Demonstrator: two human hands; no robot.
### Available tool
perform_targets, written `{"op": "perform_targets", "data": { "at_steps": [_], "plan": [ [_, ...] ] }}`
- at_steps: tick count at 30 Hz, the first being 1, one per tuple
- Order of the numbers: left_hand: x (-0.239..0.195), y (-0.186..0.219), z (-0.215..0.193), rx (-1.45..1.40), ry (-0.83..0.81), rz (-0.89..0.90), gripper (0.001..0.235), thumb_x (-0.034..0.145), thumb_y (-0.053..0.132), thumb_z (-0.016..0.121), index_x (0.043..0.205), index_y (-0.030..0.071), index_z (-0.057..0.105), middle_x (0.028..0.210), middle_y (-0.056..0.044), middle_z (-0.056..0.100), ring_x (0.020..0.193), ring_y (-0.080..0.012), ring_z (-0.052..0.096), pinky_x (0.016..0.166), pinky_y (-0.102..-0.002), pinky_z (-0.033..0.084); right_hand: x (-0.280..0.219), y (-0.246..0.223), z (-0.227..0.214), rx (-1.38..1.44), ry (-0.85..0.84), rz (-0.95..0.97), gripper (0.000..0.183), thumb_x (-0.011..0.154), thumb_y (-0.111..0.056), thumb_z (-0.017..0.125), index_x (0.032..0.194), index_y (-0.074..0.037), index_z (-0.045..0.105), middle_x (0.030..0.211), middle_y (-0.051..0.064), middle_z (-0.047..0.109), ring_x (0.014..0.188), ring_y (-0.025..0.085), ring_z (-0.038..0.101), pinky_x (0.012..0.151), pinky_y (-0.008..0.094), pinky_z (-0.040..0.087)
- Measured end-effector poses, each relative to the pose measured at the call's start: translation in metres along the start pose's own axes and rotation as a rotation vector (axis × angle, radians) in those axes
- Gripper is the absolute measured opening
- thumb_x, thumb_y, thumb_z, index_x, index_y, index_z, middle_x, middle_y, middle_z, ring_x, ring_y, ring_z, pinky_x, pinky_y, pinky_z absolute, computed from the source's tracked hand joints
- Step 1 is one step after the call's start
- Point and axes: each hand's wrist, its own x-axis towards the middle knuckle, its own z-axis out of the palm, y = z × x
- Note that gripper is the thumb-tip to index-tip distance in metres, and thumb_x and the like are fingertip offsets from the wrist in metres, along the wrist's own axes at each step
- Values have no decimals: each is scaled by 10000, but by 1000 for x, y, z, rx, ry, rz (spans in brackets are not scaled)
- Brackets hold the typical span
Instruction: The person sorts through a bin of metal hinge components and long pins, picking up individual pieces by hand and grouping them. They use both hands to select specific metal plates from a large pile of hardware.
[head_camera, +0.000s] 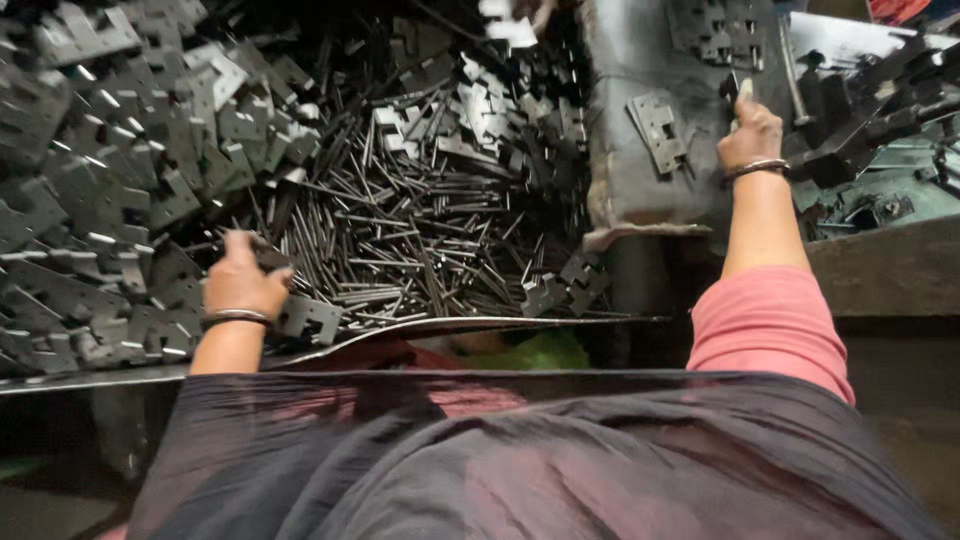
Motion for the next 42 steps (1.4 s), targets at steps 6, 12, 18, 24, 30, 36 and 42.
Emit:
{"op": "perform_targets", "data": {
  "at_steps": [6,12,18,24,30,36,42],
  "plan": [
    [-16,-38,-27,-1446,74,-27,496,864,247,760,1303,145,553,1107,-98,730,954,-276,734,796,-406,601,-43,-143,-67,251,-64,-248,327,960,45,584,1269,-15,672,1086,165,674,931,331,695,793,415,579],
    [-11,-4,-72,-1412,177,78,397,878,196,706,1264,124,652,1116,-114,732,956,-307,734,833,-429,594,-154,-249,-6,104,-1017,-455,410,818,-90,735,1217,-128,649,1223,139,588,1014,382,657,773,508,573],
    [-11,94,16,-222,-51,509,121,903,177,688,1003,125,732,1009,-187,724,937,-417,683,805,-505,551,-204,-150,87,-74,-1205,-507,596,689,-115,819,1234,-108,577,1404,149,464,1123,407,627,814,519,580],
    [-12,118,92,446,-136,731,141,893,158,633,971,148,750,1083,-77,695,1040,-297,686,864,-434,556,-194,-149,97,-131,-1108,-572,423,783,-110,752,1192,-125,646,1215,141,655,1106,369,682,911,475,584],
    [-11,94,54,101,-164,808,262,813,50,668,1043,147,749,1050,-36,727,993,-289,712,812,-407,578,-162,-225,26,1012,-675,122,522,823,-175,832,1268,-60,584,1234,129,668,1081,313,697,934,415,585],
    [-41,105,32,-1873,-301,-234,224,1082,51,614,1283,39,713,1110,-109,719,992,-218,674,868,-365,557,-136,-330,-9,1753,-624,457,589,885,11,750,1440,11,552,1322,182,671,1210,313,669,1076,418,545],
    [-85,142,69,-2119,-402,-243,450,975,292,565,1387,121,506,1239,-118,644,1095,-255,648,963,-436,545,-165,-413,-31,1271,-654,-130,508,1024,-27,604,1514,34,487,1476,186,614,1313,310,611,1102,374,482]
  ]
}}
